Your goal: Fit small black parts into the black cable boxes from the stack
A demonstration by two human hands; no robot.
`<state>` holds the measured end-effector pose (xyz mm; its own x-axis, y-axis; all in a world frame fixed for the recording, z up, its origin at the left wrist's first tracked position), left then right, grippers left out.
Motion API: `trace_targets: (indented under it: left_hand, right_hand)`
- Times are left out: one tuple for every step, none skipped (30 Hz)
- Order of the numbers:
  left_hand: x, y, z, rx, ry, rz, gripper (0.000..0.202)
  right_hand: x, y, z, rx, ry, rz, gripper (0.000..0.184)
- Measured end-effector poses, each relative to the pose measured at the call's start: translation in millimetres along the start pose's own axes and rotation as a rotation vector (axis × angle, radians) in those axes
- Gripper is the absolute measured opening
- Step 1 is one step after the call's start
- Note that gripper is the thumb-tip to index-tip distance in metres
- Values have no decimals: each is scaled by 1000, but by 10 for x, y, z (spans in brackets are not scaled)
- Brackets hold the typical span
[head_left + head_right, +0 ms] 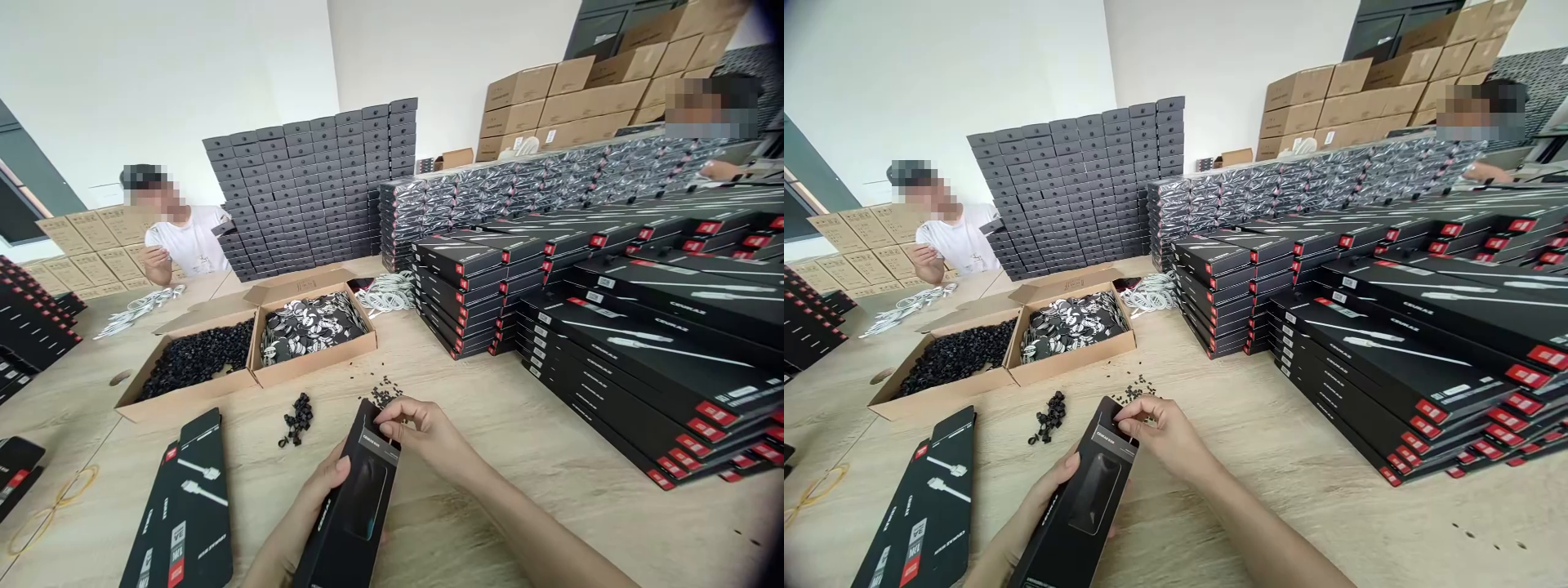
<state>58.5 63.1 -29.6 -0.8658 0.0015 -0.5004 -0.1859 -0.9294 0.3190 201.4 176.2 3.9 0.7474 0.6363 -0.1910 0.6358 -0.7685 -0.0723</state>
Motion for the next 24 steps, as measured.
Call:
trace_targets:
  left_hand:
    - [-3, -4, -3, -21, -9, -6, 81]
    - [-5, -12, -9, -41, -19, -8, 82]
    - [-5, -23, -16, -58, -35, -6, 82]
    - [-6, -34, -23, -71, -54, 0, 81]
    - [-8, -44, -28, -80, -72, 6, 80]
    - [-12, -51, -30, -85, -82, 9, 79]
    - [-20, -54, -27, -85, -82, 7, 78]
    - [-31, -51, -22, -82, -72, -4, 78]
    - [-44, -42, -15, -71, -53, -21, 79]
    - [-60, -27, -8, -52, -27, -44, 78]
    - [-77, -9, 1, -34, -1, -70, 78]
    - [-97, 12, 12, -28, 23, -96, 77]
    - [-118, 33, 25, -34, 40, -119, 77]
    - [-143, 52, 39, -51, 50, -139, 77]
    - [-170, 67, 54, -77, 52, -151, 79]
    - [-197, 77, 70, -109, 44, -151, 82]
    - [-225, 83, 86, -137, 30, -132, 84]
    - [-250, 86, 103, -163, 14, -94, 85]
    - [-272, 89, 123, -194, 0, -34, 84]
    - [-291, 97, 147, -233, -10, 44, 82]
    - [-305, 111, 170, -272, -15, 142, 80]
    - [-318, 132, 186, -304, -13, 250, 77]
    - [-332, 163, 195, -335, -3, 366, 75]
    - [-352, 199, 193, -363, 6, 476, 73]
  right_hand:
    - [-8, 3, 9, 9, 10, 19, 18]
    - [-16, 6, 21, 14, 19, 36, 18]
    - [-21, 7, 34, 16, 22, 48, 18]
    - [-25, 8, 48, 17, 17, 55, 19]
    - [-29, 7, 62, 12, 6, 51, 21]
    - [-35, 5, 75, 5, -8, 39, 22]
    - [-42, 3, 85, 0, -11, 27, 23]
    - [-48, 3, 91, 6, 5, 29, 22]
    - [-51, 4, 93, 23, 40, 47, 20]
    - [-53, 7, 91, 49, 87, 81, 17]
    - [-53, 11, 89, 78, 133, 123, 15]
    - [-55, 15, 88, 100, 162, 160, 15]
    - [-58, 16, 90, 109, 163, 177, 17]
    - [-63, 14, 93, 103, 138, 173, 20]
    - [-66, 8, 91, 90, 99, 155, 23]
    - [-65, 1, 82, 77, 52, 137, 27]
    - [-56, -5, 61, 67, 4, 129, 31]
    - [-43, -6, 32, 56, -38, 130, 35]
    - [-31, 2, -4, 37, -75, 136, 39]
    - [-26, 24, -41, 7, -109, 133, 43]
    - [-36, 66, -77, -37, -143, 113, 48]
    - [-63, 131, -108, -91, -178, 74, 53]
    - [-108, 221, -132, -146, -219, 21, 57]
    - [-170, 335, -148, -201, -269, -41, 60]
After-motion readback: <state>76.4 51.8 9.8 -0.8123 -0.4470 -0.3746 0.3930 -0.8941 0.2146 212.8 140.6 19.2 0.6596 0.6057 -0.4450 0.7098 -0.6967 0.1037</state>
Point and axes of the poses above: each hand's wrist, its own y-axis away from the middle knuckle, its own x-axis out of the back of the hand, z = x × y, the point moved 3 cm from there along -y, towards the middle knuckle, and after that the axes turned 12 degrees about -y, right-handed, at the moved point
